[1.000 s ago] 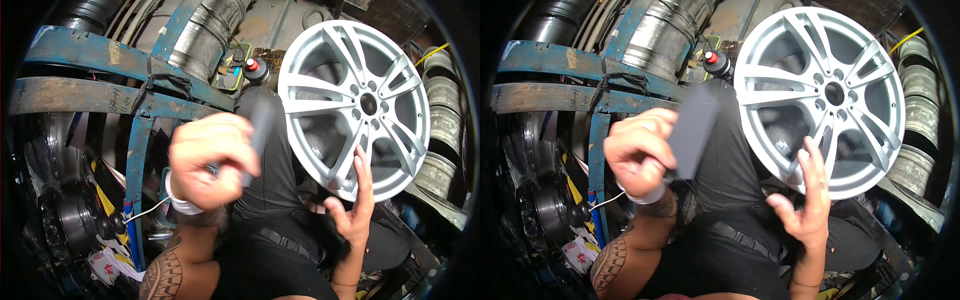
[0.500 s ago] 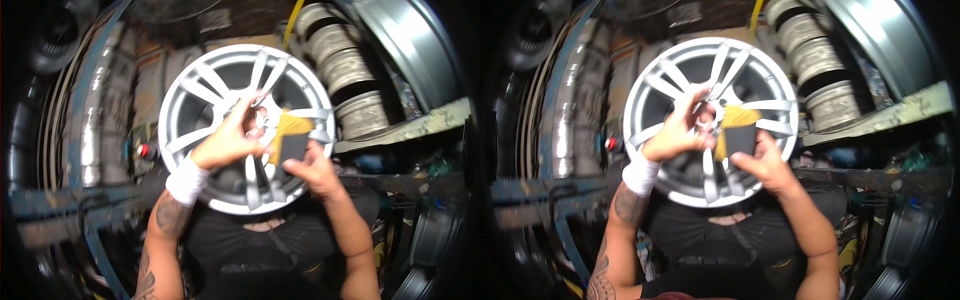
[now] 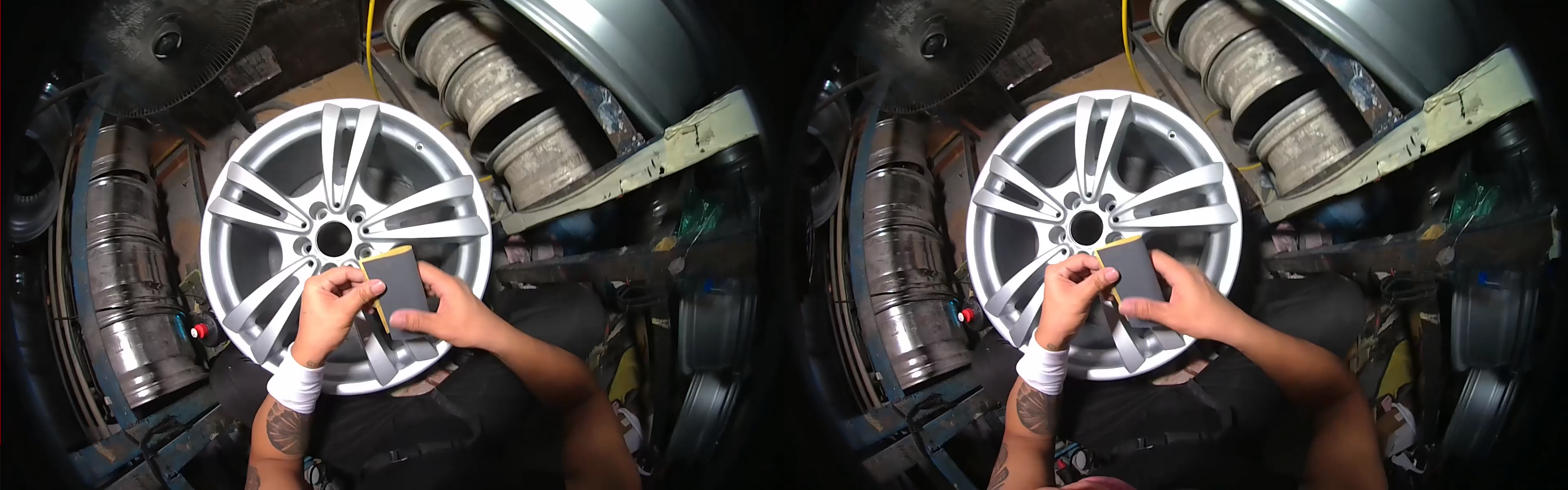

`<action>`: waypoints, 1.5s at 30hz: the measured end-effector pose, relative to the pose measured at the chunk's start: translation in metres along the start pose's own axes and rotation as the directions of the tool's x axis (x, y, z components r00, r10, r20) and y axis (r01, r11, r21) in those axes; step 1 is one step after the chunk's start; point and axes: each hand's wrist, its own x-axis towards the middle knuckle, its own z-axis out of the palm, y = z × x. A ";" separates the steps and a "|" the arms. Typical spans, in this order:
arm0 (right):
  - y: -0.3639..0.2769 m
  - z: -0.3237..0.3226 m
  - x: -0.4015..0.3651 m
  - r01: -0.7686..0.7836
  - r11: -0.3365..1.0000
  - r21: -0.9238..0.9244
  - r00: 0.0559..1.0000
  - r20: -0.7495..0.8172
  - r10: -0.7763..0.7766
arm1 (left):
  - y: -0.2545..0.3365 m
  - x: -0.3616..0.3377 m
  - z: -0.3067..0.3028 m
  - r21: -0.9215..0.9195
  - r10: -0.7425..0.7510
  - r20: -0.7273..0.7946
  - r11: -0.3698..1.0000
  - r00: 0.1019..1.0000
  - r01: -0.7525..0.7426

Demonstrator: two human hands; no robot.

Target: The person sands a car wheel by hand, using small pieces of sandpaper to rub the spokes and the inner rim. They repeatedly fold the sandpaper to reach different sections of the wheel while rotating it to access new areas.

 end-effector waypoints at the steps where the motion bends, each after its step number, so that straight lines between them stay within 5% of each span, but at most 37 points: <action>1: 0.002 -0.001 0.001 0.062 0.997 -0.045 0.996 -0.060 -0.064 | -0.002 0.001 -0.001 0.002 -0.013 0.005 1.000 1.000 0.013; 2: 0.001 0.003 0.004 0.082 0.991 0.104 0.987 -0.150 -0.066 | -0.004 0.000 -0.002 0.003 -0.025 0.010 1.000 1.000 0.025; 5: -0.002 -0.005 0.007 0.036 0.996 0.076 0.973 -0.229 -0.018 | -0.001 -0.006 0.002 0.047 -0.045 0.018 0.998 0.999 0.044; 12: 0.001 -0.004 0.009 -0.068 0.958 0.277 0.970 -0.205 0.129 | -0.006 -0.002 0.000 0.069 -0.070 0.034 0.995 0.997 0.068; 23: 0.000 -0.004 0.012 -0.061 0.987 0.147 0.949 -0.297 0.103 | -0.005 0.000 0.000 0.088 -0.088 0.038 0.993 0.995 0.085; 26: 0.003 0.004 0.013 0.080 0.995 0.064 0.913 -0.404 -0.048 | -0.004 0.001 0.000 0.116 -0.047 0.030 0.992 0.998 0.043; 29: 0.003 -0.006 0.018 0.015 0.961 0.278 0.974 -0.221 0.048 | -0.008 0.001 -0.001 0.126 0.023 -0.006 0.992 1.000 -0.022; 32: 0.005 -0.013 0.013 -0.090 0.983 0.160 0.984 -0.136 0.112 | -0.009 -0.001 0.000 0.119 0.040 -0.050 0.992 0.998 -0.034; 36: 0.011 -0.012 0.012 -0.081 0.996 0.045 0.974 -0.210 0.089 | -0.011 -0.001 0.005 0.140 0.088 -0.065 0.987 0.994 -0.078; 39: -0.003 -0.009 0.016 -0.067 0.975 0.213 0.987 -0.127 0.095 | -0.013 0.001 0.000 0.097 0.116 -0.091 0.989 0.989 -0.108; 41: 0.005 -0.009 0.013 -0.110 0.987 0.119 0.981 -0.149 0.127 | -0.012 0.001 -0.003 0.069 0.078 -0.076 0.995 0.994 -0.073; 45: 0.010 -0.005 0.007 -0.084 0.990 -0.114 0.980 -0.191 0.061 | -0.003 0.000 0.018 0.230 0.293 -0.142 0.939 0.945 -0.257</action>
